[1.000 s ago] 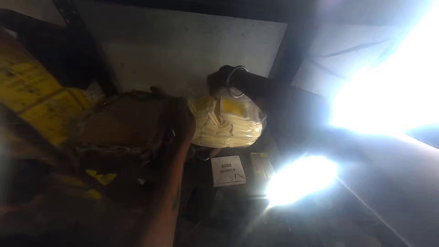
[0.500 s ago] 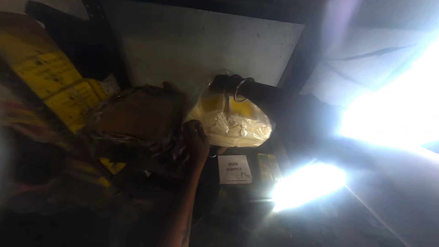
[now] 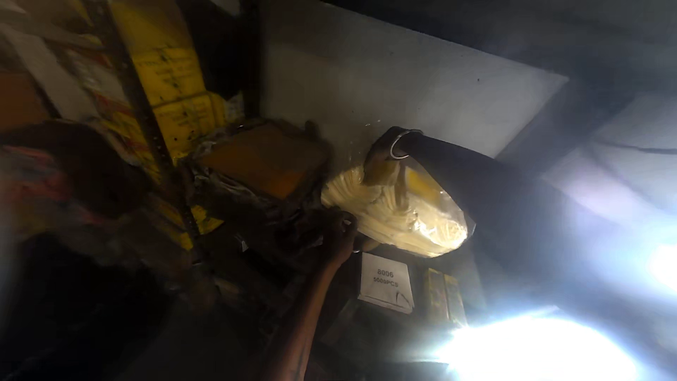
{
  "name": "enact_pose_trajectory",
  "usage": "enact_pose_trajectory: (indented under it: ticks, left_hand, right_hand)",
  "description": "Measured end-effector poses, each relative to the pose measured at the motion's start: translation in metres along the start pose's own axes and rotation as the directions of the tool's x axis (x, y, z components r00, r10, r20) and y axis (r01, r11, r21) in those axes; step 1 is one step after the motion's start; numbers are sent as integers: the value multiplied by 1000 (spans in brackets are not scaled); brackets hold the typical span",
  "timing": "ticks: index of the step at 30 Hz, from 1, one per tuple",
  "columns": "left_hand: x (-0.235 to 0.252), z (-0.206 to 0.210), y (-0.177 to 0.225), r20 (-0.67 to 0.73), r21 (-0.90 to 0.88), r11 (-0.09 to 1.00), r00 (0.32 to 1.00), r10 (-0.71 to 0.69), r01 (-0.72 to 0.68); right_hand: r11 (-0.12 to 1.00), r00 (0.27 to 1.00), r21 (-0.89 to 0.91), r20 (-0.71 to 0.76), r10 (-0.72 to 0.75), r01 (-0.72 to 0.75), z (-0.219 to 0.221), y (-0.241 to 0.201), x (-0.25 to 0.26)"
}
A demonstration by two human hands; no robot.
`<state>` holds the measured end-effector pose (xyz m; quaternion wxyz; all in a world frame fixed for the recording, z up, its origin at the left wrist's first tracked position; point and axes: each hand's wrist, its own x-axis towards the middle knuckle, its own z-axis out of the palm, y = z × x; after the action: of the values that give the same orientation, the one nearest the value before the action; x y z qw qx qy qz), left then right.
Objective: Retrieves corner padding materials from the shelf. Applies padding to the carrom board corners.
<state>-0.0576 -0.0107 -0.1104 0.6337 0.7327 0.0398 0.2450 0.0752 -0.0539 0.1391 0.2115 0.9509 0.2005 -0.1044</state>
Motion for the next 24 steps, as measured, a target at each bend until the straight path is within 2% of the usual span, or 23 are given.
enact_pose_trajectory:
  ticks: [2, 4, 6, 7, 9, 11, 13, 16, 17, 19, 20, 21, 24]
  left_hand:
    - [-5, -5, 4, 37, 29, 1000, 999, -5, 4]
    - [-6, -5, 2, 31, 49, 999, 999, 12, -13]
    - [-5, -4, -1, 22, 45, 999, 1000, 22, -23]
    - [-3, -3, -2, 16, 35, 999, 1000, 24, -24]
    - [0, -3, -4, 7, 25, 999, 1000, 26, -26]
    - [1, -1, -3, -4, 30, 999, 999, 34, -34]
    - [3, 1, -2, -15, 45, 998, 999, 37, -37]
    - [8, 7, -5, -48, 27, 998, 998, 51, -50]
    - [8, 8, -6, -51, 21, 998, 997, 54, -53]
    - [8, 10, -5, -54, 20, 998, 997, 63, -62]
    - [8, 11, -6, -65, 22, 997, 995, 74, -73]
    - [8, 11, -6, -73, 25, 997, 994, 78, -77]
    - [7, 12, -9, -96, 31, 997, 993, 74, -71]
  right_hand:
    - [1000, 999, 1, -37, 1, -1, -2, -3, 7]
    - [1000, 1000, -10, 1, -23, 23, -6, -3, -1]
    - [993, 999, -107, 22, -41, 43, -6, 0, -1]
    - [997, 1000, -69, 14, -27, 28, -3, 3, 4]
    - [978, 998, 198, 27, 53, -57, 3, 9, 17]
    - [879, 995, 466, 57, 87, -103, 6, 16, 22]
    - [809, 998, 587, 57, -14, -23, 7, 25, 29]
    - [827, 931, 485, 70, -360, 283, 8, 39, 57]
    - [866, 924, 386, 81, -375, 318, 8, 38, 59]
    - [968, 973, 146, 85, -216, 202, 4, 24, 46]
    - [985, 988, 133, 91, -124, 111, 2, 17, 33]
    - [984, 992, 165, 99, -80, 63, 1, 14, 26]
    - [919, 971, 385, 175, -162, 84, 9, 19, 43]
